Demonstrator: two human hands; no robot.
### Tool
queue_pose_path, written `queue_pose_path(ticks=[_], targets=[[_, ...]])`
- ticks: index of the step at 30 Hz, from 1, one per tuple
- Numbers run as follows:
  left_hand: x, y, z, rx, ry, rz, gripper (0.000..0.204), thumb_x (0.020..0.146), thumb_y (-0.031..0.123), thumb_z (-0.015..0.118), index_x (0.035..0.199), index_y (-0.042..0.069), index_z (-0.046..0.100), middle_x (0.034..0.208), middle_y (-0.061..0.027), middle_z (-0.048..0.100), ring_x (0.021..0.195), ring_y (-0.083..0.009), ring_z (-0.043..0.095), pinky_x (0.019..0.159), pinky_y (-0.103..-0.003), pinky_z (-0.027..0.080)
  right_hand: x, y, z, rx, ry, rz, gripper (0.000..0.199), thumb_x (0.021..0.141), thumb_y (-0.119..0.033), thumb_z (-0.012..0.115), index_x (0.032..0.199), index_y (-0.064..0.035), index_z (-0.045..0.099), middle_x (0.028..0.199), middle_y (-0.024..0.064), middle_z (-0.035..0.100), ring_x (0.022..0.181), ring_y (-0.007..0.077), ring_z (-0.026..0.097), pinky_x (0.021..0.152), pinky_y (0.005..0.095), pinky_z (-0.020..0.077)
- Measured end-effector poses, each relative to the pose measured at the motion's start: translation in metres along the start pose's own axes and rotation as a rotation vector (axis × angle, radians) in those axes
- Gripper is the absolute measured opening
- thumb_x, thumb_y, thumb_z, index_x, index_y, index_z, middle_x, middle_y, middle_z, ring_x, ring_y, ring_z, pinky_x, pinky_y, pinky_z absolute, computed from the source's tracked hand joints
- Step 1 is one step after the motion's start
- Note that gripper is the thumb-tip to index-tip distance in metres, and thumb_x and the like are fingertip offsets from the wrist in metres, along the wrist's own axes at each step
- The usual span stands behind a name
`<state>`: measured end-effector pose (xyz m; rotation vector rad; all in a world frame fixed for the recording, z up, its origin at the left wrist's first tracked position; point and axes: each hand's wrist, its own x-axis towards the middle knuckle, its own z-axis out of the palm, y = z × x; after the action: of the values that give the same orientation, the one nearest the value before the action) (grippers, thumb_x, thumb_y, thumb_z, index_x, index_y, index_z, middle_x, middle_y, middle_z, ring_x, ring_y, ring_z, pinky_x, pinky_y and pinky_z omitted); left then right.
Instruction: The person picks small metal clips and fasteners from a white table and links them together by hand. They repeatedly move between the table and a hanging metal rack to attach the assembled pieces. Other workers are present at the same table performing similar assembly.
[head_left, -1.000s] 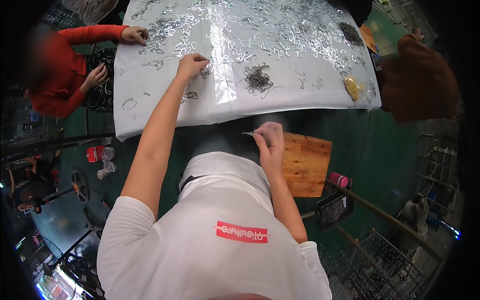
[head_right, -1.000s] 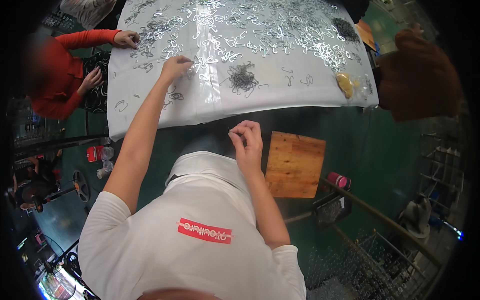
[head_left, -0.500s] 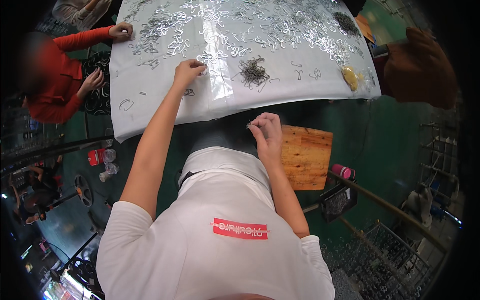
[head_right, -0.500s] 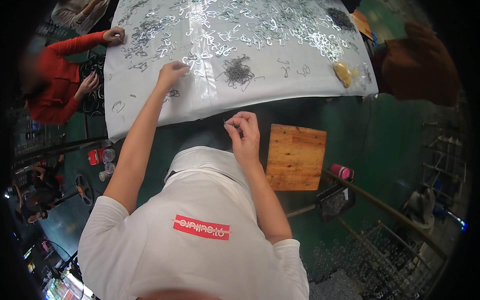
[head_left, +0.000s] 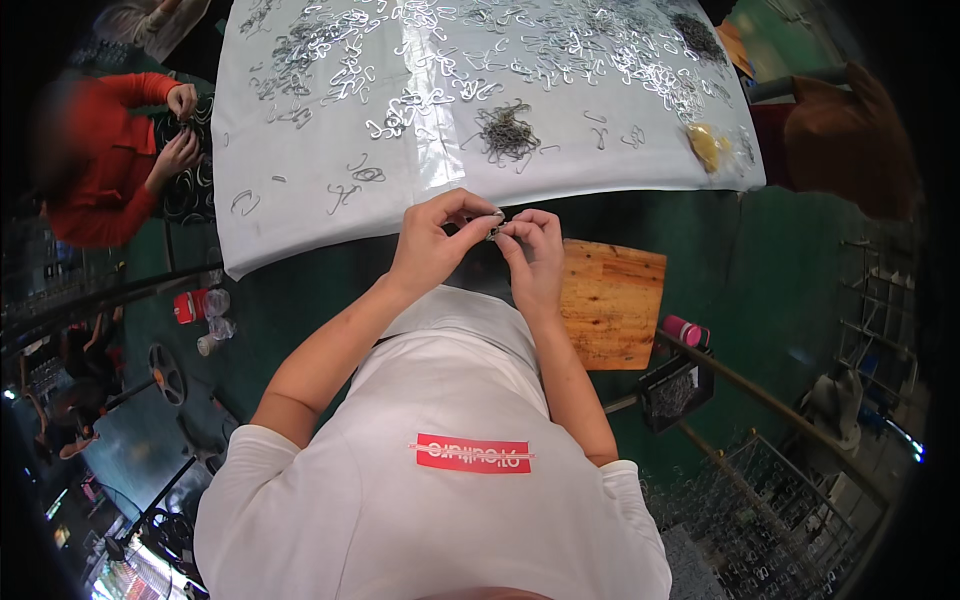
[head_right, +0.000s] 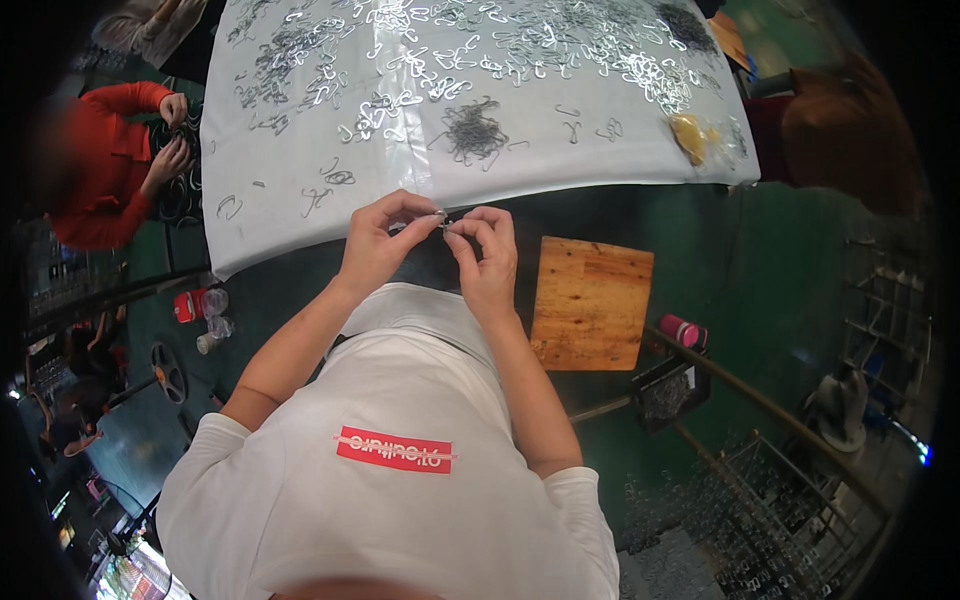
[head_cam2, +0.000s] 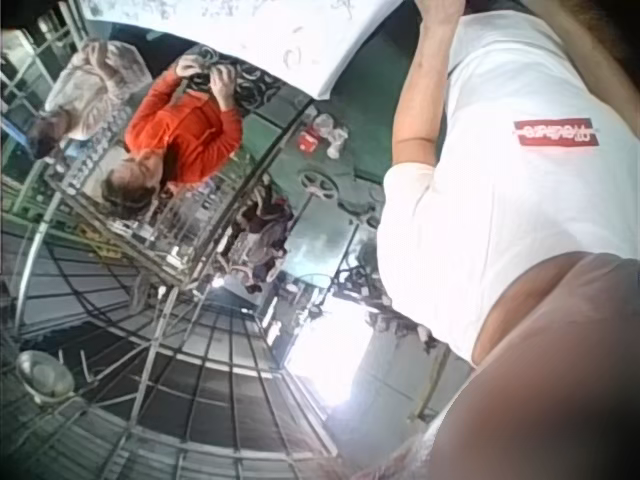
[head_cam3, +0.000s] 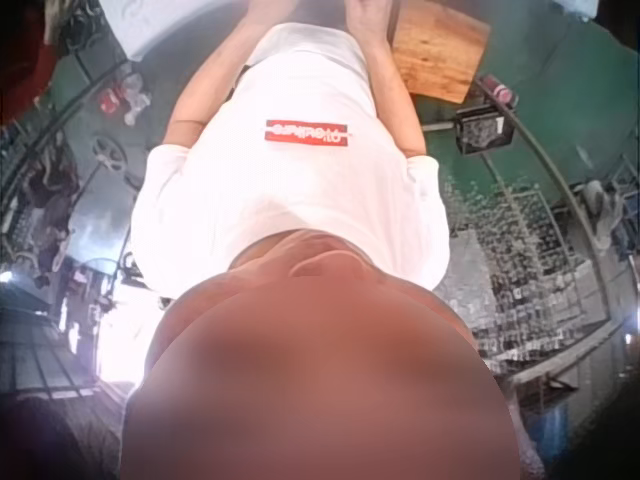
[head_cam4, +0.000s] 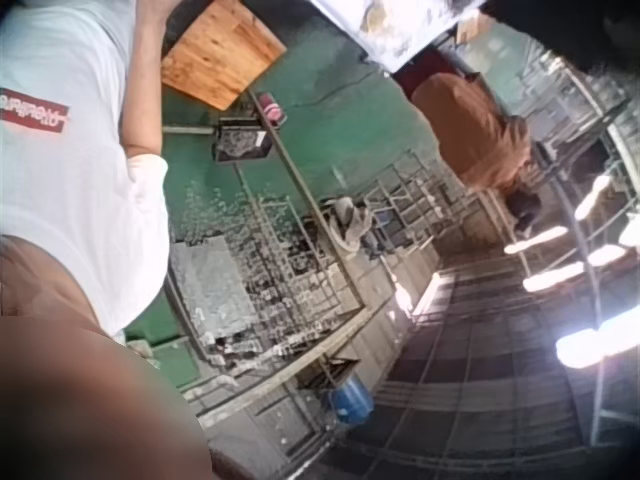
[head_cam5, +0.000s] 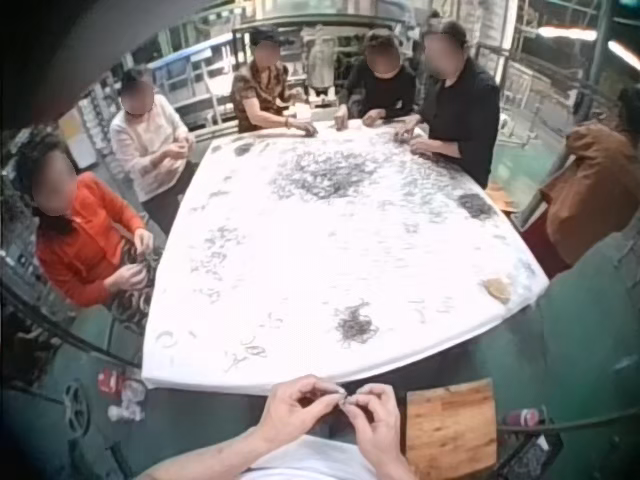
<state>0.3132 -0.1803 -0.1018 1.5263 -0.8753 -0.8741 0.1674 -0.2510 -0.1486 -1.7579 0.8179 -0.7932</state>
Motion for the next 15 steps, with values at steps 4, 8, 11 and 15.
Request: queue_pose_path(ticks=[4,8,11,15], targets=[[-0.001,-0.006,0.0,0.005,0.05,0.07,0.01,0.082,0.005,0.069,0.092,0.001,0.069,0.084,-0.0046,0.07,0.074,-0.0105,0.062,0.07,-0.025,0.049,0.009,0.003,-0.006,-0.044,-0.072,-0.005,0.016,0.08,-0.006,0.07,0.094,-0.0026,0.063,0.104,0.008,0.052,0.095,0.019,0.054,0.082,0.0285,0.0456],[0.001,-0.016,-0.006,0.035,0.046,0.115,0.01,0.081,0.005,0.069,0.09,0.001,0.069,0.083,-0.0055,0.07,0.071,-0.0122,0.061,0.068,-0.026,0.049,0.05,0.022,-0.017,-0.285,-0.067,0.066,0.027,0.078,-0.008,0.071,0.103,-0.0048,0.062,0.102,0.0097,0.055,0.093,0.0208,0.057,0.077,0.0323,0.0478],[0.002,-0.02,-0.007,0.024,0.011,0.135,0.01,0.081,0.004,0.069,0.09,0.0,0.069,0.085,-0.0063,0.069,0.071,-0.0135,0.061,0.068,-0.026,0.049,0.102,0.049,0.005,-0.536,-0.006,0.037,0.033,0.079,-0.017,0.072,0.108,-0.0082,0.061,0.105,0.0106,0.056,0.095,0.0263,0.059,0.078,0.0387,0.0487],[0.005,-0.022,-0.008,0.056,-0.027,0.151,0.011,0.081,0.002,0.069,0.091,0.0,0.068,0.088,-0.0074,0.069,0.075,-0.0142,0.063,0.07,-0.026,0.05,0.155,0.073,0.035,-0.79,-0.074,-0.011,0.036,0.078,-0.021,0.073,0.11,-0.0133,0.061,0.108,0.0108,0.056,0.098,0.0293,0.058,0.079,0.0425,0.0494]])
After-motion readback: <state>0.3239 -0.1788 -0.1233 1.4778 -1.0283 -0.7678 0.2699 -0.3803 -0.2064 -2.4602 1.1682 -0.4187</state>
